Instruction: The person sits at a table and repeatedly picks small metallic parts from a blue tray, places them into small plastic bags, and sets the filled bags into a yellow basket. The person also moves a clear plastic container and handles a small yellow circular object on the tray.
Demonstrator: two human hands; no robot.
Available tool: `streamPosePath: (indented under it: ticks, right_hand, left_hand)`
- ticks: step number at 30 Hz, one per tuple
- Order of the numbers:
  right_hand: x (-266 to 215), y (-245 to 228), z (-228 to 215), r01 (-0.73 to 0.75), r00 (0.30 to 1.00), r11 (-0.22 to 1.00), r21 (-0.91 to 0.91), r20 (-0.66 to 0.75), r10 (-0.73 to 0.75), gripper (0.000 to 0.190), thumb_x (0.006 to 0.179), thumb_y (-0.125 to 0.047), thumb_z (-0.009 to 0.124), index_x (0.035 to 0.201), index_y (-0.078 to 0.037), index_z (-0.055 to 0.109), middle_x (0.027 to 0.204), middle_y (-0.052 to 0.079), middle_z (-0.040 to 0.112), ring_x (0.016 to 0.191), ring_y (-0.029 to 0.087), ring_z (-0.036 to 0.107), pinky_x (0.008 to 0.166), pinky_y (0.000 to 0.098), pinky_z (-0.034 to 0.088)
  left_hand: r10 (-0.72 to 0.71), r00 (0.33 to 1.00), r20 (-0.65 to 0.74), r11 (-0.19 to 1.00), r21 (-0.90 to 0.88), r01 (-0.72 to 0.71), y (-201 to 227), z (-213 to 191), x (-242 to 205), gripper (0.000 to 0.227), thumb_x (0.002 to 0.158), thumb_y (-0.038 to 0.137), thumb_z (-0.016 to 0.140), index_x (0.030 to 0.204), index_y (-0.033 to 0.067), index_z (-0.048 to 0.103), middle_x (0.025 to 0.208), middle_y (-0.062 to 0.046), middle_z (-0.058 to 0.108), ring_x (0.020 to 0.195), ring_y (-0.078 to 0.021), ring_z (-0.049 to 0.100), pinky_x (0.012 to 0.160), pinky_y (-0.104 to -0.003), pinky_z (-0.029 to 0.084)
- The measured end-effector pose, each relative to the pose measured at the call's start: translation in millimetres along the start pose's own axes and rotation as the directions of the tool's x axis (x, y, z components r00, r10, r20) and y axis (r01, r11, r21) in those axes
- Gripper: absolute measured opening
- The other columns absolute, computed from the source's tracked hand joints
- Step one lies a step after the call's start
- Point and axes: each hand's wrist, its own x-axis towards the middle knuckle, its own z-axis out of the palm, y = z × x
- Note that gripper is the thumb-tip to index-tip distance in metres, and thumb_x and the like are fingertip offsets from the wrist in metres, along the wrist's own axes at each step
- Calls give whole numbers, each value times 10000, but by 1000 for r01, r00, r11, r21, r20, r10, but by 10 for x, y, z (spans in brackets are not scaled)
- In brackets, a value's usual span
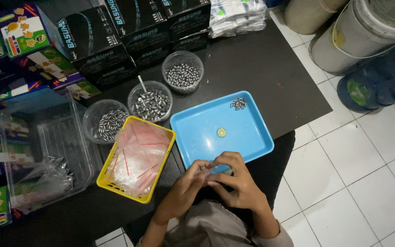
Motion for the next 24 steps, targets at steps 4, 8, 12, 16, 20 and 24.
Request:
streamPosePath:
  ticks: [4,8,12,16,20,24]
  right_hand:
    - [28,-43,49,30,995,999,-34,-94,-33,57,820,-131,632,862,-93,636,936,70,576,792,247,486,726,353,415]
    - [114,-79,-38,11,997,999,35,74,-14,110,864,-102,548,948,-64,607,901,46,626,863,288,523,780,368,420]
    - [126,-6,-137,35,967,996,-80,255,-13,257,914,-170,484,1150,-99,556,1074,5,607,964,288,483,802,409,356]
    - [145,48,-175,104,959,993,-56,272,-85,203,929,-192,461,1084,-138,580,1089,3,606,922,267,461,789,413,323]
    - [193,55,-237,144,964,990,7,223,-142,169,902,-93,473,997,-116,610,955,-19,603,888,275,430,827,436,315]
    - [210,60,-292,79,975,994,80,203,-93,154,869,-77,464,842,-69,616,988,52,572,997,328,465,861,435,383]
  left_hand:
    - [-46,998,-45,998,31,47,137,1,15,376,917,366,309,1121,101,480,937,-13,537,820,-91,541,770,-222,440]
    - [88,996,-10,986,143,-86,10,-24,16,483,928,397,266,1188,38,460,1143,-85,541,1096,-171,525,934,-264,364]
    - [83,996,-14,991,108,-81,91,-84,-5,494,933,400,256,1207,50,473,1177,-80,524,1128,-160,496,957,-254,334]
    - [21,997,70,1000,-15,-20,21,-113,-27,609,891,491,275,1267,39,433,1204,-81,511,1129,-149,503,922,-262,425]
    - [-59,982,182,981,-174,91,-134,-110,10,532,876,488,362,1167,55,466,1103,-31,428,1059,-107,379,909,-235,295]
    - [-89,986,142,979,-169,113,-238,-29,131,502,887,365,430,1272,43,434,1248,-32,494,1184,-99,417,1030,-254,287]
